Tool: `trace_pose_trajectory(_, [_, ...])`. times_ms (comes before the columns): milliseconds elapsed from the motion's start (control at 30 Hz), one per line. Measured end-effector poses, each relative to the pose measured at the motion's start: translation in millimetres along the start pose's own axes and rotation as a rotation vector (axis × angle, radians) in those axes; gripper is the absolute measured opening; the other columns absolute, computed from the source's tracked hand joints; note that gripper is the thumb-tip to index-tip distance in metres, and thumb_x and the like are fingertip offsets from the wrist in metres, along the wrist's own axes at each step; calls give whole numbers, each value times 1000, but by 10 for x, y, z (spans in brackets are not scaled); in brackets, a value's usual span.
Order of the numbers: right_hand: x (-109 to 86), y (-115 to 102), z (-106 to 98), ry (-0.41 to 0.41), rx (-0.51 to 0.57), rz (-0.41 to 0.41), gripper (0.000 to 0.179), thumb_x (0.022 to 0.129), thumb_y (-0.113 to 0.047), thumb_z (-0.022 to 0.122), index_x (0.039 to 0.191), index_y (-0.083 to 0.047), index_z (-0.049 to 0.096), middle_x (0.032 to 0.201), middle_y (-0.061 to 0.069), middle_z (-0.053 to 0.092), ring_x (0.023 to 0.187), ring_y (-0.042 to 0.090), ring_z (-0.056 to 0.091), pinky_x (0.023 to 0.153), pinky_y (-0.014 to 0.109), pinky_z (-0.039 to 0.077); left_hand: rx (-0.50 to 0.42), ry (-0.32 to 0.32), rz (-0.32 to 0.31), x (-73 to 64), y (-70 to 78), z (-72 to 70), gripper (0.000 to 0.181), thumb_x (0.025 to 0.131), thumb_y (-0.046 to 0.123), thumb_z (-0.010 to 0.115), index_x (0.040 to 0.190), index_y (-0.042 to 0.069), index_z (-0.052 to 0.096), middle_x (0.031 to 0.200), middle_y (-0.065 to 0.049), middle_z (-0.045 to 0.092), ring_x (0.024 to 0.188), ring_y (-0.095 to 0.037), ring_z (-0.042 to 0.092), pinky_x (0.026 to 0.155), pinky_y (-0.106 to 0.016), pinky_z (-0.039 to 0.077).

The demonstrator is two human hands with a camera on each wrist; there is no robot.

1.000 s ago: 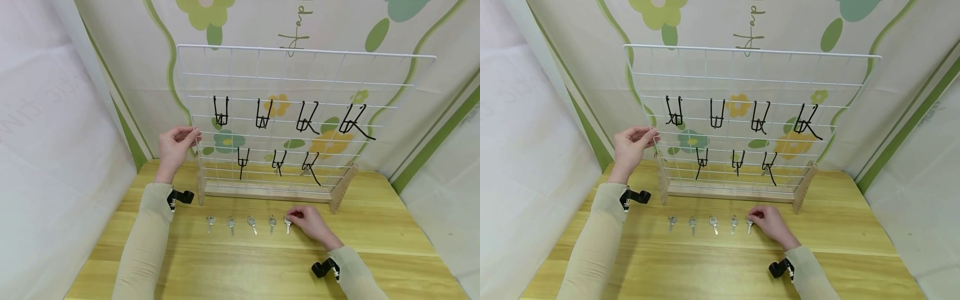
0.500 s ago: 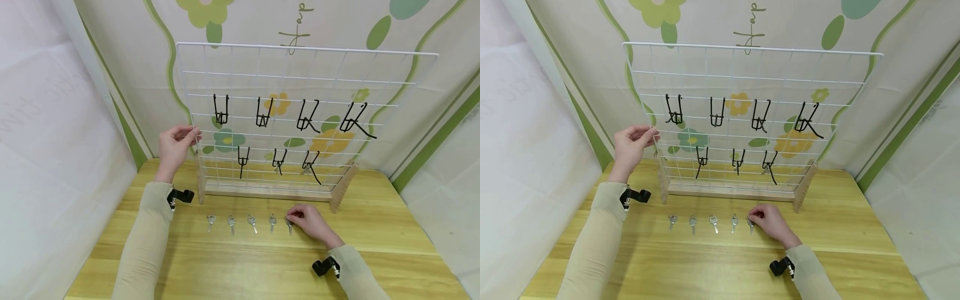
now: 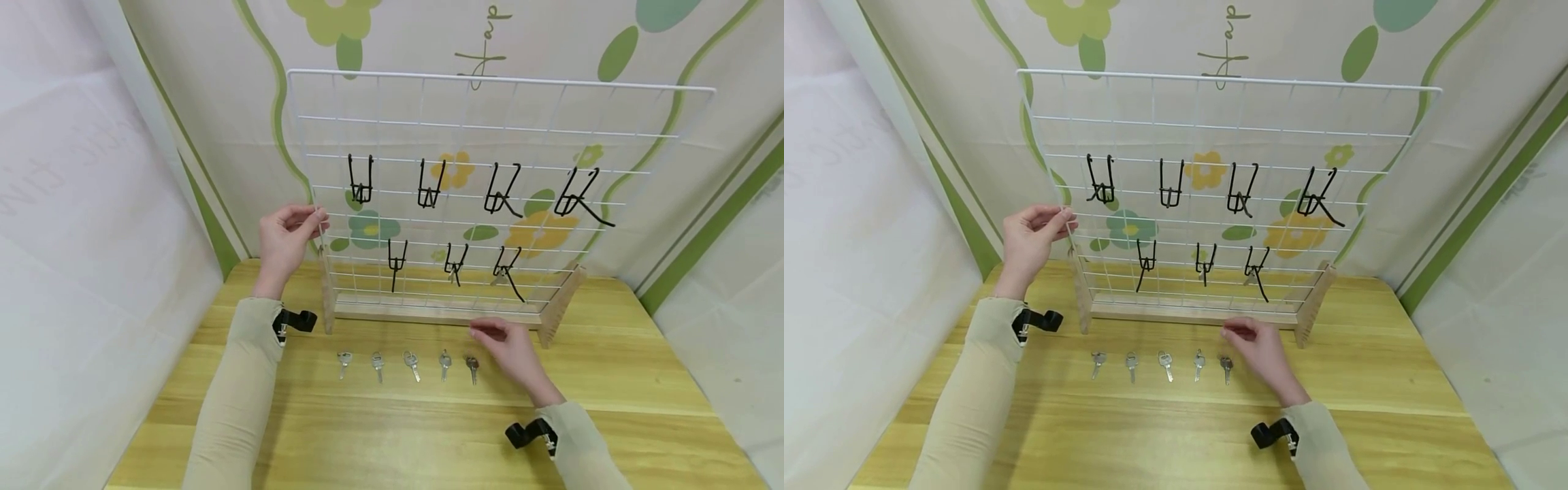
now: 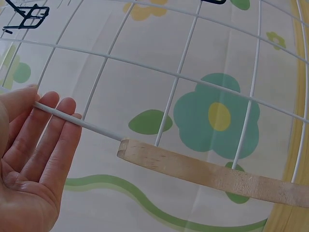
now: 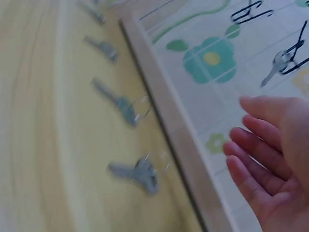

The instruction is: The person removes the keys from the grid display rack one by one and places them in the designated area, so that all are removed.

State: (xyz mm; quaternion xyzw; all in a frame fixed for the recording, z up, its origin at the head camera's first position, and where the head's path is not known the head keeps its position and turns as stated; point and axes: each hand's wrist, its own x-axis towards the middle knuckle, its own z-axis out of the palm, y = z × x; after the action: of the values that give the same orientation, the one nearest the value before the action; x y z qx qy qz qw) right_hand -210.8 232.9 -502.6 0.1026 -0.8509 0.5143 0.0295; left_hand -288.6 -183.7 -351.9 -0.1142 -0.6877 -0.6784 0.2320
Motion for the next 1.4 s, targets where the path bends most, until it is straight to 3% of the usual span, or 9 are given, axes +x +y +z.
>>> trace_pose_trajectory(233, [101, -381, 40, 167, 239, 19, 37, 91, -30, 80, 117, -4, 74, 116, 10, 73, 101, 16, 70, 86, 23, 57, 13, 1, 6, -6, -2, -1, 23, 93, 17, 78, 102, -3, 75, 97, -13, 76, 81, -18, 75, 74, -28, 61])
trace_pose_trajectory(500, [301, -624, 163, 264, 292, 21, 38, 92, -34, 79, 120, -8, 74, 117, 4, 73, 103, 15, 69, 87, 22, 55, 9, -2, 6, 0, -6, -1, 23, 93, 16, 77, 102, -5, 74, 97, -13, 76, 81, -18, 75, 74, -28, 61])
trace_pose_trajectory(767, [485, -701, 240, 301, 397, 29, 32, 97, -21, 74, 122, -2, 72, 119, 7, 71, 100, 15, 69, 91, 26, 55, 4, -4, -6, 0, -7, -7, 23, 93, 16, 77, 102, -5, 74, 97, -12, 76, 81, -19, 75, 74, -28, 61])
trace_pose_trajectory(933, [541, -724, 260, 325, 426, 14, 29, 96, -17, 74, 119, 0, 73, 113, 6, 73, 97, 22, 70, 90, 31, 57, -5, -10, -10, 3, -8, -7, 24, 93, 15, 77, 103, -6, 73, 97, -12, 76, 81, -19, 75, 75, -29, 61])
trace_pose_trajectory(1100, [560, -753, 273, 347, 429, 12, 27, 96, -18, 75, 116, 0, 74, 106, 5, 74, 98, 30, 69, 84, 27, 58, -10, -21, -21, 4, -1, -9, 24, 93, 15, 77, 104, -7, 72, 97, -12, 76, 82, -18, 75, 76, -29, 61])
trace_pose_trajectory(1400, [598, -806, 308, 375, 374, 22, 22, 96, -16, 75, 112, -1, 76, 100, 7, 74, 88, 18, 69, 77, 22, 57, -54, -76, -60, 20, 27, -58, 21, 93, 15, 77, 104, -2, 73, 100, -12, 76, 86, -21, 75, 80, -32, 61])
